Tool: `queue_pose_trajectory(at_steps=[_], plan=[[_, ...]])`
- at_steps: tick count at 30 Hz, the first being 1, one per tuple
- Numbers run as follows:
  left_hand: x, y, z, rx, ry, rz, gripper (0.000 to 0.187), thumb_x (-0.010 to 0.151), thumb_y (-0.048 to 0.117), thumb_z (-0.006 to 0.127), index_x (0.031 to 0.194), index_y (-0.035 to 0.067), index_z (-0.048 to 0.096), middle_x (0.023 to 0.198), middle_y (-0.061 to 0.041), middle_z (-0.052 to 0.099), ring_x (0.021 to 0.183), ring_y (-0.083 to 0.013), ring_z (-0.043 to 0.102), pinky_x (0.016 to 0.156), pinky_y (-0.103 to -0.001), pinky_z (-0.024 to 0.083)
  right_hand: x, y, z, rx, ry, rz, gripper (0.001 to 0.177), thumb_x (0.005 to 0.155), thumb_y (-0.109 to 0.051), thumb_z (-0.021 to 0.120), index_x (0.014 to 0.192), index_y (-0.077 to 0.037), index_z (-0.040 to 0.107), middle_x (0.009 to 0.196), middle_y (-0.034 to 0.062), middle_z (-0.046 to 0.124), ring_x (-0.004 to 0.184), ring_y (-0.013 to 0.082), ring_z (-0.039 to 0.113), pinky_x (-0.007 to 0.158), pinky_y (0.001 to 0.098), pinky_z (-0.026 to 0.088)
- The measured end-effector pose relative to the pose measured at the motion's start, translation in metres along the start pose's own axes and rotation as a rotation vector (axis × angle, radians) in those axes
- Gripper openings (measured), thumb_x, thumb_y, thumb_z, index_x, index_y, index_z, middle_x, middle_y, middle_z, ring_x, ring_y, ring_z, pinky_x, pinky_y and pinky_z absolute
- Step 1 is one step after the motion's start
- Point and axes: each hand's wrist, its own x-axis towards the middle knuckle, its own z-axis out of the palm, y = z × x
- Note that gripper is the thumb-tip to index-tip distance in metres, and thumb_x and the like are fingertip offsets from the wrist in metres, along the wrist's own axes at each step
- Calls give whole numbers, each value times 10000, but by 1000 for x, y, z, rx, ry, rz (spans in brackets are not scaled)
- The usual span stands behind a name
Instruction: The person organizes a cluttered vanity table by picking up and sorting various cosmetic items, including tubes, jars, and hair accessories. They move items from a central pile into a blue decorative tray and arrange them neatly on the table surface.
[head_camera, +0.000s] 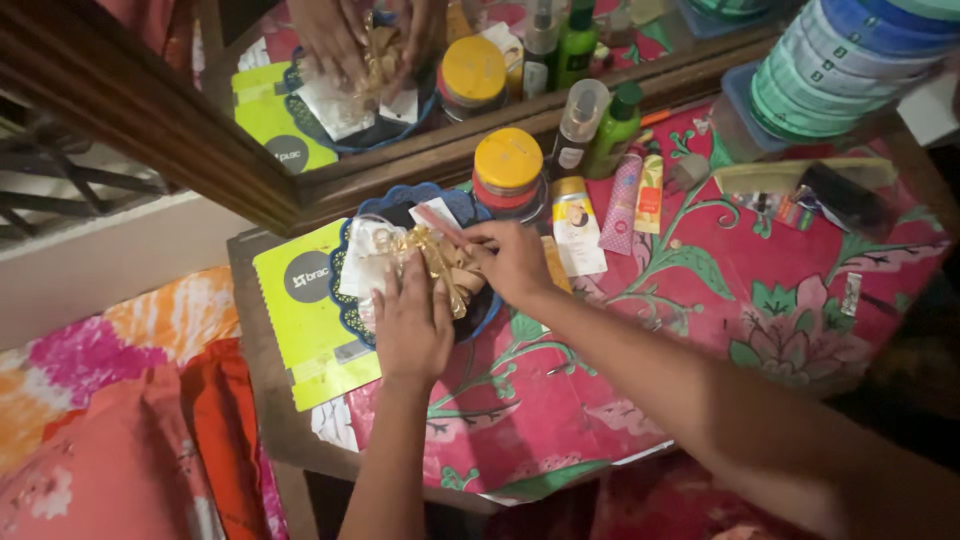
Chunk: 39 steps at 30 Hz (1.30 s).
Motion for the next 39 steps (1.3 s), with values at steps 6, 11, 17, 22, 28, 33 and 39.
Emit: queue_pose_trajectory(at_steps=[6,11,17,22,28,33,39], plan=[[-9,24,-37,-315,329,-121,397,960,110,629,1357,88,624,1202,-198,719,1086,-374,700,920,-425,549,-29,-8,-68,23,171,30,250,868,-161,787,1099,-76,748,981,72,785,864,143,757,726,286,600],[-14,20,-31,-445,483,-204,295,937,70,722,1225,27,671,1091,-168,771,995,-258,771,840,-340,581,-104,75,-182,-35,137,396,205,859,-148,766,1034,-46,735,867,82,768,718,130,699,617,299,551],[-9,21,-27,-534,574,-392,258,888,174,838,933,-18,672,848,-119,751,731,-157,717,667,-288,561,-166,190,-305,-403,-332,-31,577,682,-256,860,1176,-34,662,1064,71,721,980,229,671,859,379,490],[-1,33,-21,-443,597,-392,333,955,238,843,837,-10,655,737,-86,697,623,-146,656,611,-281,528,-192,169,-289,-362,-471,274,625,583,-164,906,1158,-109,667,1016,47,645,976,207,647,840,345,521],[4,58,-20,-469,551,-345,317,971,255,798,836,-1,668,727,-67,698,617,-114,658,602,-259,530,-165,114,-265,-311,-583,302,278,788,-246,838,1006,-101,742,924,41,734,843,137,692,743,312,545],[0,83,-16,-677,336,-223,239,991,226,726,895,7,716,731,-39,716,636,-78,637,599,-238,516,-130,74,-240,341,-391,453,443,907,-308,738,1252,-32,711,1163,5,789,949,85,762,799,263,620],[1,129,-13,-1153,-490,-417,348,919,305,699,1161,63,764,984,-21,781,910,-96,686,822,-273,537,-87,11,-198,700,-550,645,426,943,-299,652,1271,-34,704,1016,27,755,823,124,712,715,284,577]])
